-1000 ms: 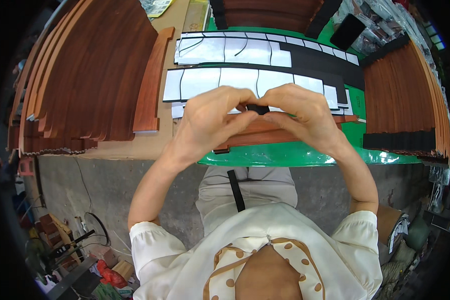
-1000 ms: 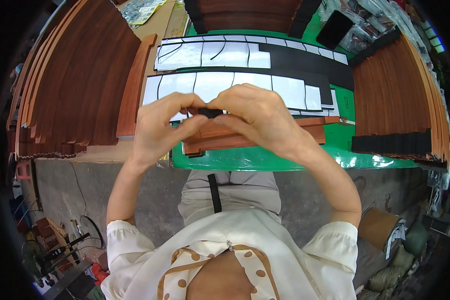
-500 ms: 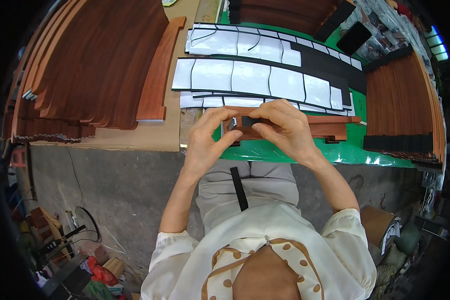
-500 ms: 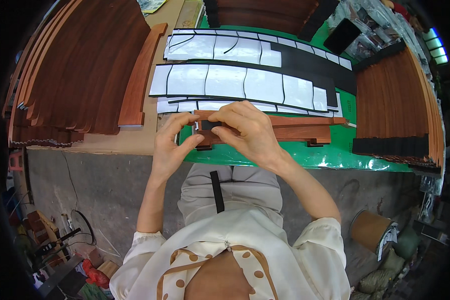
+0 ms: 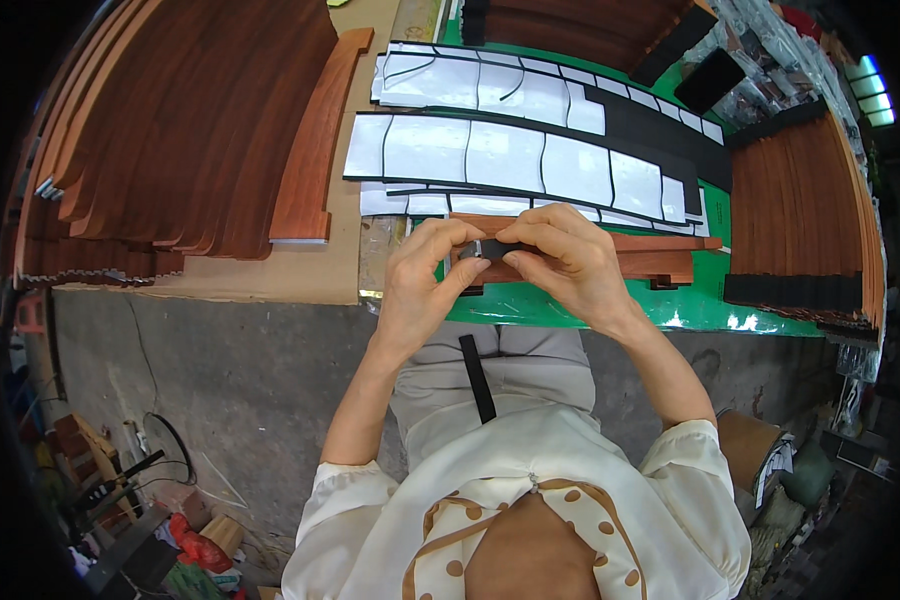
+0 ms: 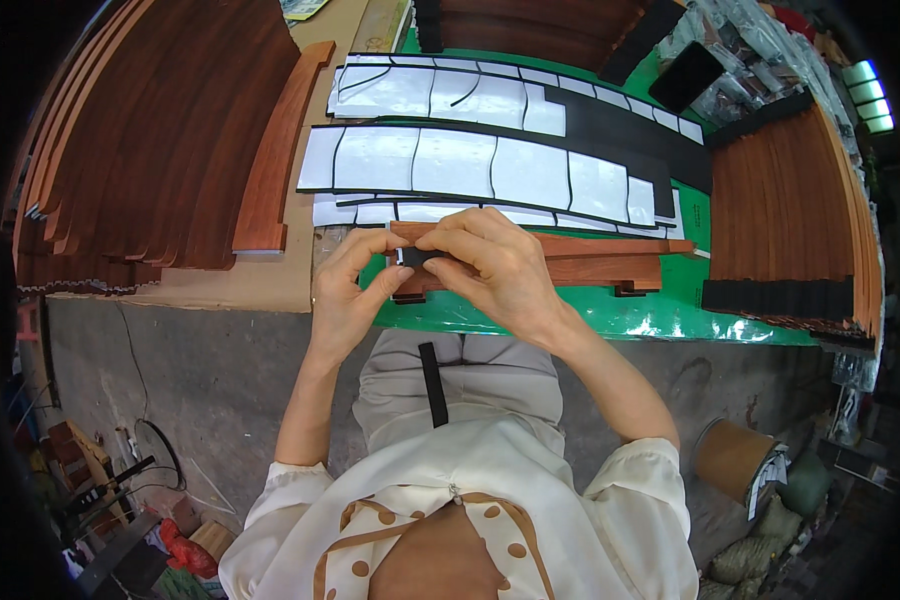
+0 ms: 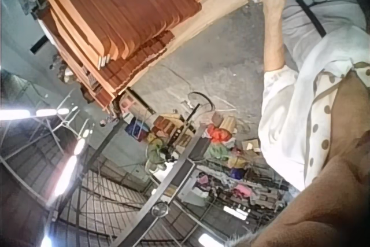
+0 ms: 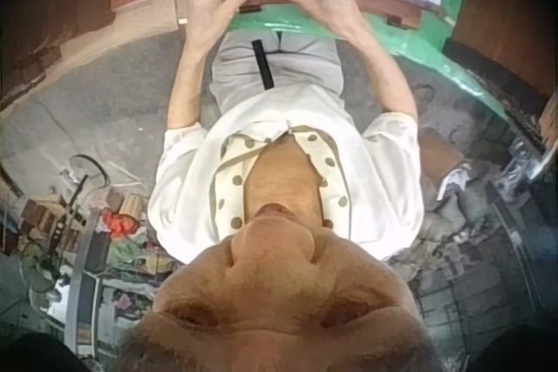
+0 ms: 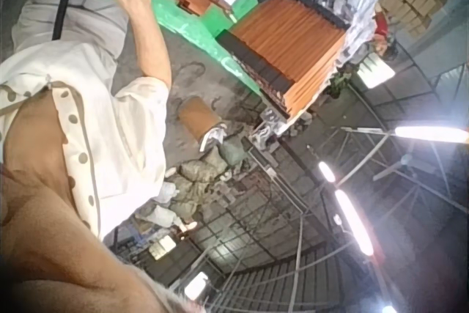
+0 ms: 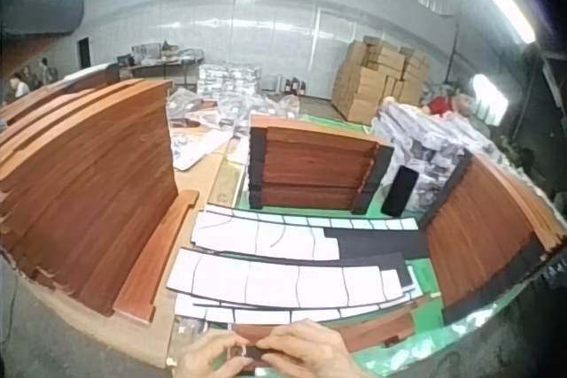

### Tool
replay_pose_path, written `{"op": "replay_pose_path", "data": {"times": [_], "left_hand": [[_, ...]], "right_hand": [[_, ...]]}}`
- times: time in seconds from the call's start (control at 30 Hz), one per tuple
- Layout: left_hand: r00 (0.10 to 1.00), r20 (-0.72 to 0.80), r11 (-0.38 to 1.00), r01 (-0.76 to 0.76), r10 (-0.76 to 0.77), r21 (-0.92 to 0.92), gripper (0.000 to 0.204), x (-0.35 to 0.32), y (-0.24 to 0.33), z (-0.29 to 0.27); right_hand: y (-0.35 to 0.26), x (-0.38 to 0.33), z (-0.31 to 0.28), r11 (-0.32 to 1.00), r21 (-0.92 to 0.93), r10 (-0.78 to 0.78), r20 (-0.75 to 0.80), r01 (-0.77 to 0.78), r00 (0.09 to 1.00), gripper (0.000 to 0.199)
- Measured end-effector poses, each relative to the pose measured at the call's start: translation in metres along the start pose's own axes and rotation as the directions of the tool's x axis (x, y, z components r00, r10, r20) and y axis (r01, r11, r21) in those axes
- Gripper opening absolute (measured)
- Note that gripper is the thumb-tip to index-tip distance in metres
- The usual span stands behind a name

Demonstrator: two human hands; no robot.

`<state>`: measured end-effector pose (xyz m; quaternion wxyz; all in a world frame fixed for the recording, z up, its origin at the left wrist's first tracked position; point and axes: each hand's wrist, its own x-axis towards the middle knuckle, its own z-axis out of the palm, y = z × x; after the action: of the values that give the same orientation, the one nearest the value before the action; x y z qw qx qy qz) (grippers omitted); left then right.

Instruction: Applying black foam adhesive strips to curved wooden furniture components.

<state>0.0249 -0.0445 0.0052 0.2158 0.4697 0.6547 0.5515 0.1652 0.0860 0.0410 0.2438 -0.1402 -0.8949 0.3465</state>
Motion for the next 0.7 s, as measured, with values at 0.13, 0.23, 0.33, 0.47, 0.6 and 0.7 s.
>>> {"op": "replay_pose_path", "data": {"times": [0.13,0.23,0.33,0.47,0.6,0.7], "left_hand": [[1.000,0.012,1.000,0.013,-0.013,-0.003,0.023,0.0004,0.0004,0.0001],[1.000,0.009,1.000,0.013,-0.013,-0.004,0.022,0.0008,0.0009,0.0004],[1.000,0.008,1.000,0.010,-0.010,-0.003,0.022,0.0007,-0.0001,0.0003],[1.000,0.016,1.000,0.011,-0.011,0.000,0.022,0.0011,0.0008,-0.0002],[1.000,0.011,1.000,-0.002,0.002,0.012,0.022,0.0012,0.0013,0.0008],[0.998,0.010,0.998,-0.059,0.059,0.030,0.023,0.0003,0.0009,0.0000]], "right_hand": [[0.0011,-0.0007,0.0019,1.000,-0.008,-0.004,-0.013,0.004,1.000,0.024],[0.0015,-0.0009,0.0021,1.000,-0.014,-0.013,-0.023,0.012,1.000,0.024],[0.0007,-0.0010,0.0010,1.000,-0.014,0.004,0.016,-0.003,1.000,0.026],[0.0013,-0.0017,0.0025,0.999,-0.028,-0.018,-0.004,0.018,1.000,0.027],[0.0015,-0.0018,0.0063,1.000,-0.019,-0.016,-0.076,0.014,0.997,0.023],[0.0002,-0.0036,0.0060,1.000,-0.020,0.016,-0.053,-0.017,0.998,0.023]]}}
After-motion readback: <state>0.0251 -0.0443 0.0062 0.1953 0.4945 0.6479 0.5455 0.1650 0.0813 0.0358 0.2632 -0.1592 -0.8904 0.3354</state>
